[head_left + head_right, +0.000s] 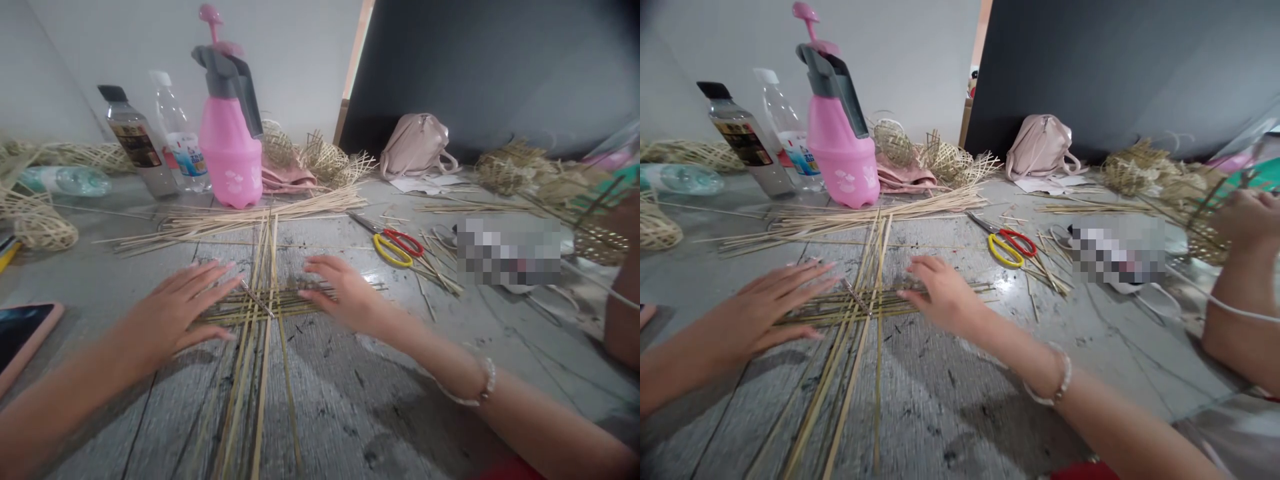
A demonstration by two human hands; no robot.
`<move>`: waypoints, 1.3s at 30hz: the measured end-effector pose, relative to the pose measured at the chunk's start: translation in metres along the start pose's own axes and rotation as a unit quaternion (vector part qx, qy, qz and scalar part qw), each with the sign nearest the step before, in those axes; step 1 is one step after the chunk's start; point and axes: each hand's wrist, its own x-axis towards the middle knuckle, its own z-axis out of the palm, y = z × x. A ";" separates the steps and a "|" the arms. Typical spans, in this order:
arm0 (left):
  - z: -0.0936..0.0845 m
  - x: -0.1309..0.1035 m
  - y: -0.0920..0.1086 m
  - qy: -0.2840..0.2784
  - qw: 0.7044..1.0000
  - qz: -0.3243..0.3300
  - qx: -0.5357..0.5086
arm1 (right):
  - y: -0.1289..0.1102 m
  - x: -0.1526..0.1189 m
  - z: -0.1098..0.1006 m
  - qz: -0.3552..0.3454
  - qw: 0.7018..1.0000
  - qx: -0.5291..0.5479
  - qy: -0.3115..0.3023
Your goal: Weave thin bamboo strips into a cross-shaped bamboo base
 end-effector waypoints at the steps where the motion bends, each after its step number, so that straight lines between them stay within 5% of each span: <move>1: 0.005 -0.002 0.000 -0.006 1.000 -0.006 0.007 | -0.005 -0.001 0.008 -0.014 0.999 0.002 -0.035; 6: 0.024 -0.008 0.014 -0.059 0.998 -0.029 0.015 | -0.008 -0.005 0.027 -0.029 0.986 -0.006 -0.164; 21: 0.027 0.004 0.020 -0.098 0.990 -0.098 -0.042 | -0.007 -0.010 0.036 -0.044 0.992 -0.016 -0.116; 24: 0.024 0.005 0.018 -0.081 0.990 -0.106 -0.042 | -0.007 -0.011 0.027 -0.032 0.997 0.010 -0.067; 29: -0.001 0.003 0.009 -0.043 0.994 -0.073 -0.069 | 0.006 -0.011 0.003 0.022 0.980 0.021 0.199; 35: -0.025 0.000 0.015 0.033 0.984 -0.162 -0.063 | 0.033 -0.007 -0.004 0.041 0.991 -0.037 0.120; 39: -0.027 -0.003 0.025 0.052 0.989 -0.135 0.002 | 0.032 -0.008 -0.003 0.046 0.990 -0.031 0.126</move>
